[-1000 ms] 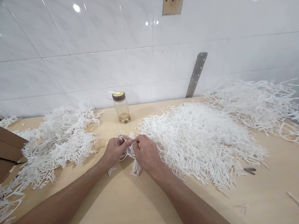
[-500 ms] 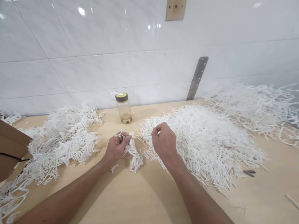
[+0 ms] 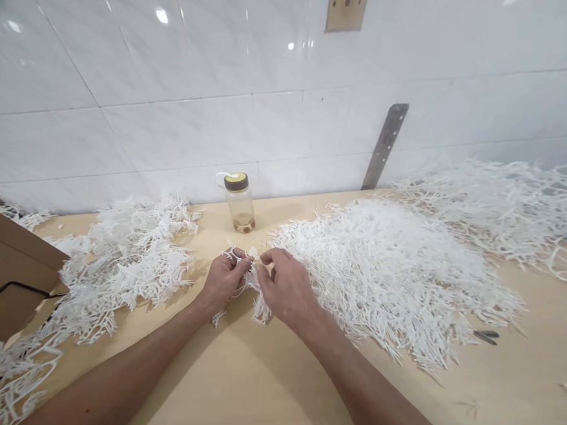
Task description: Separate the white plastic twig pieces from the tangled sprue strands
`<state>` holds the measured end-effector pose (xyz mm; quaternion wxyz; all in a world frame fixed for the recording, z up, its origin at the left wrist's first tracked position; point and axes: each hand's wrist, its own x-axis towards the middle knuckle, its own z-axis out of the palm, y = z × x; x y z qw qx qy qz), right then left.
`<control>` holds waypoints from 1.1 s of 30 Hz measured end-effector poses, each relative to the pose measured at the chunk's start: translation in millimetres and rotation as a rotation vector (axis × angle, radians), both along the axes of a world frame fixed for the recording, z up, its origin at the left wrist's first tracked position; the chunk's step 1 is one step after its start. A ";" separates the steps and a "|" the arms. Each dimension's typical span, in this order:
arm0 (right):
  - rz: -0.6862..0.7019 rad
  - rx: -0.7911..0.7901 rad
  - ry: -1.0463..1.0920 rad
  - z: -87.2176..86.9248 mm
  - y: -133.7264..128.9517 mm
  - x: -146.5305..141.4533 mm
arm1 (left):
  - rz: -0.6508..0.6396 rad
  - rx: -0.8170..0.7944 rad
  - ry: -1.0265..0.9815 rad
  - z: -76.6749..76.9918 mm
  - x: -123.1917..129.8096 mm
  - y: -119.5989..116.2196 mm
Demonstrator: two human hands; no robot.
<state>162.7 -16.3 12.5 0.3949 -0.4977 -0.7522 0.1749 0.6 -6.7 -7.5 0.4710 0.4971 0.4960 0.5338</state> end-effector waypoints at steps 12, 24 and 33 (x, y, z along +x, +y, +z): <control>0.006 0.095 -0.051 -9.2 -0.3 -7.3 | -0.021 0.003 0.065 8.6 3.5 -6.6; -0.047 -0.262 0.213 -9.7 8.5 -2.1 | -0.096 -0.037 0.052 -2.6 -2.5 1.8; -0.012 -0.340 0.265 -10.9 7.6 -5.4 | -0.055 -0.054 0.020 2.1 -2.5 0.5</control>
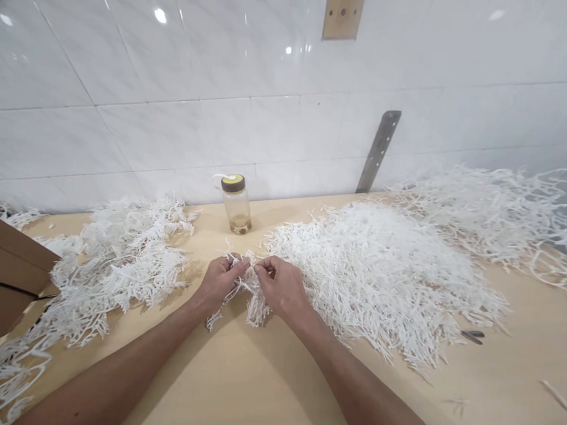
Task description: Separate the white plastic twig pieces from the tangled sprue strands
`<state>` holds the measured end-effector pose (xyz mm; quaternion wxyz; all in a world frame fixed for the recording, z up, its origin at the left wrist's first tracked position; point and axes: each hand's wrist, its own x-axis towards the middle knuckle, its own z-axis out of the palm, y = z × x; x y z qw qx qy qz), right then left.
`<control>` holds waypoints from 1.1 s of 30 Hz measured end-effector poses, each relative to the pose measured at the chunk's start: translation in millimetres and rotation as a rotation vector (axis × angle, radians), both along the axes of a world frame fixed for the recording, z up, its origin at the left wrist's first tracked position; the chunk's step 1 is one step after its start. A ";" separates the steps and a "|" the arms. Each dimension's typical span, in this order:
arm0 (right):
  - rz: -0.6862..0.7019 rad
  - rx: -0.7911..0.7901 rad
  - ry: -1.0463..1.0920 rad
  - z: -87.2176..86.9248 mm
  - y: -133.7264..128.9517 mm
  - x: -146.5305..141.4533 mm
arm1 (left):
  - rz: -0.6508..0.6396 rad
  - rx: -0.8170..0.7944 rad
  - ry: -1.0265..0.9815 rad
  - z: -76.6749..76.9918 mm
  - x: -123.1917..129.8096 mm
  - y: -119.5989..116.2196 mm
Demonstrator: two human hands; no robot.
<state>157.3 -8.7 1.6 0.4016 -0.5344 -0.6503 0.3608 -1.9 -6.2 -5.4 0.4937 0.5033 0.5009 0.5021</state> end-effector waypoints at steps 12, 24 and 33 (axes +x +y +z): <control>-0.008 0.121 -0.110 1.7 -1.5 3.4 | -0.005 0.021 0.015 -0.6 2.4 -1.6; 0.025 0.270 -0.206 -0.4 -2.1 -0.1 | 0.064 0.041 0.112 -0.9 3.0 -3.4; -0.082 0.249 -0.323 -3.2 -1.7 -3.4 | 0.053 0.087 0.154 -0.8 6.2 -6.2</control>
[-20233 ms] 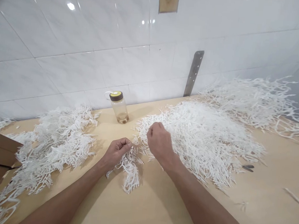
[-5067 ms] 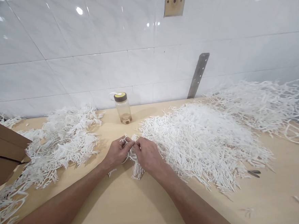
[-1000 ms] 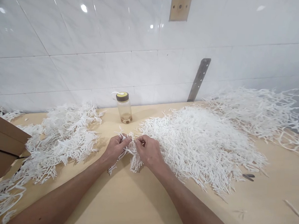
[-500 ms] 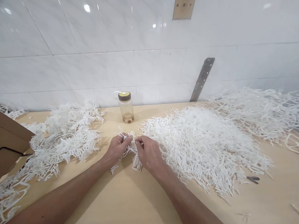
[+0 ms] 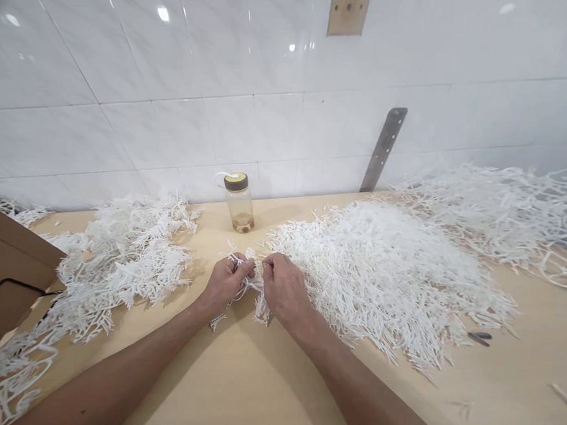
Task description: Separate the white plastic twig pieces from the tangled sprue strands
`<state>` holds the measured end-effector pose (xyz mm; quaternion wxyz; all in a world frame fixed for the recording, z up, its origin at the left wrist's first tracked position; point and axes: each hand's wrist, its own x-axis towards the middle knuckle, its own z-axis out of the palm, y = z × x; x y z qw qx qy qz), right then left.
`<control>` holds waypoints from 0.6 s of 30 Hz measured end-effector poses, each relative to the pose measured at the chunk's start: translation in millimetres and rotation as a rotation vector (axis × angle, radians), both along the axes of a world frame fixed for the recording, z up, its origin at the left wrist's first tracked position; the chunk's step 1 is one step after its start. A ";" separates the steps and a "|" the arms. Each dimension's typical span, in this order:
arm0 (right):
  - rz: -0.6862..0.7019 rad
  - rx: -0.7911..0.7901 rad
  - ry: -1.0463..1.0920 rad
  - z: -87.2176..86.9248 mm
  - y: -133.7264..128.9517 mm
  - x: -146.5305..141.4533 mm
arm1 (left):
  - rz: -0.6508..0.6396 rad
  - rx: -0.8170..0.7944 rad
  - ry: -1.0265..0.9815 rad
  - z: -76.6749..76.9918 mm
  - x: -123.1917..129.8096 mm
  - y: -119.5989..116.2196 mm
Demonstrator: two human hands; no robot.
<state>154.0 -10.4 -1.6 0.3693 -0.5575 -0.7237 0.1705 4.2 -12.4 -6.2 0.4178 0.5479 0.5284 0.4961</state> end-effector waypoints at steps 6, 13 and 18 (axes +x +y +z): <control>-0.075 -0.087 -0.025 -0.9 -1.5 -7.8 | 0.065 0.145 0.106 1.2 4.5 -7.1; -0.099 -0.004 -0.055 -2.1 1.8 -12.1 | 0.067 0.162 0.084 -3.8 4.7 -7.0; -0.083 0.023 -0.063 -3.0 3.4 -16.3 | 0.094 0.220 0.126 -4.5 5.1 -7.6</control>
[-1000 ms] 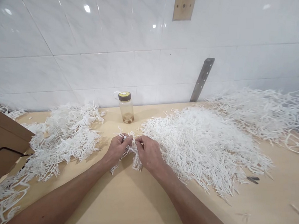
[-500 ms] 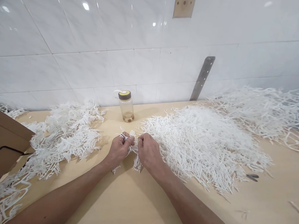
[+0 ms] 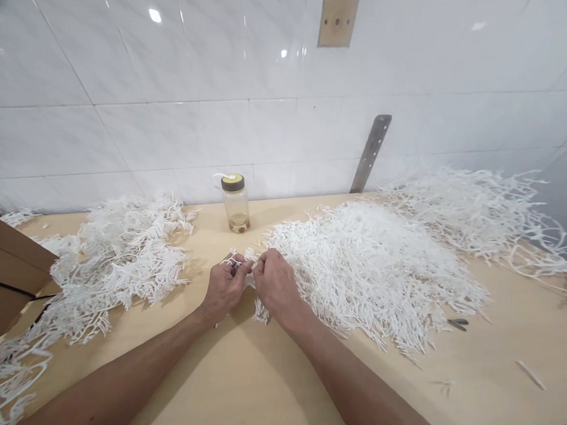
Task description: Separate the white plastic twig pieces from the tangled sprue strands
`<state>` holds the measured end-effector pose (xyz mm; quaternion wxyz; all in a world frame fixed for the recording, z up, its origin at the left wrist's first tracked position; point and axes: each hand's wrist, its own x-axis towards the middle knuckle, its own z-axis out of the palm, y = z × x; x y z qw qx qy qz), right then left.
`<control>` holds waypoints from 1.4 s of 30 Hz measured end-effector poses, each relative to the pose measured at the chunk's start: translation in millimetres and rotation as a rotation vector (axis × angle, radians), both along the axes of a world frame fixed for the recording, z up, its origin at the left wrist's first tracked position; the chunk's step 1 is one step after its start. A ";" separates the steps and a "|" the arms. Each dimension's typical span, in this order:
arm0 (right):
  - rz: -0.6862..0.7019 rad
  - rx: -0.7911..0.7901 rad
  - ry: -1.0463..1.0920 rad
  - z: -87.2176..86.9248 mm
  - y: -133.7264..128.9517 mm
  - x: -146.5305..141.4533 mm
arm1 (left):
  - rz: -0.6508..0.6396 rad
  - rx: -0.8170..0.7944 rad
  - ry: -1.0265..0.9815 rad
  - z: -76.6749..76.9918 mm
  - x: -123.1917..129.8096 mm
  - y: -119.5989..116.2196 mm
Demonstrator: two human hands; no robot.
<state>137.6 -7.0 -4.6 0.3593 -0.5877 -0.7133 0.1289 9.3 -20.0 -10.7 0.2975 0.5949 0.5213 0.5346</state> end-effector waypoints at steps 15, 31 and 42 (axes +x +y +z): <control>-0.111 -0.034 0.174 19.2 12.8 50.0 | -0.132 -0.157 -0.157 3.8 -3.5 7.5; 0.229 -0.108 0.062 18.2 -2.7 28.2 | -0.191 -0.195 -0.057 2.1 -6.6 8.8; 0.184 -0.158 0.177 9.6 -3.1 22.6 | -0.073 -0.145 -0.035 -2.5 -4.9 10.3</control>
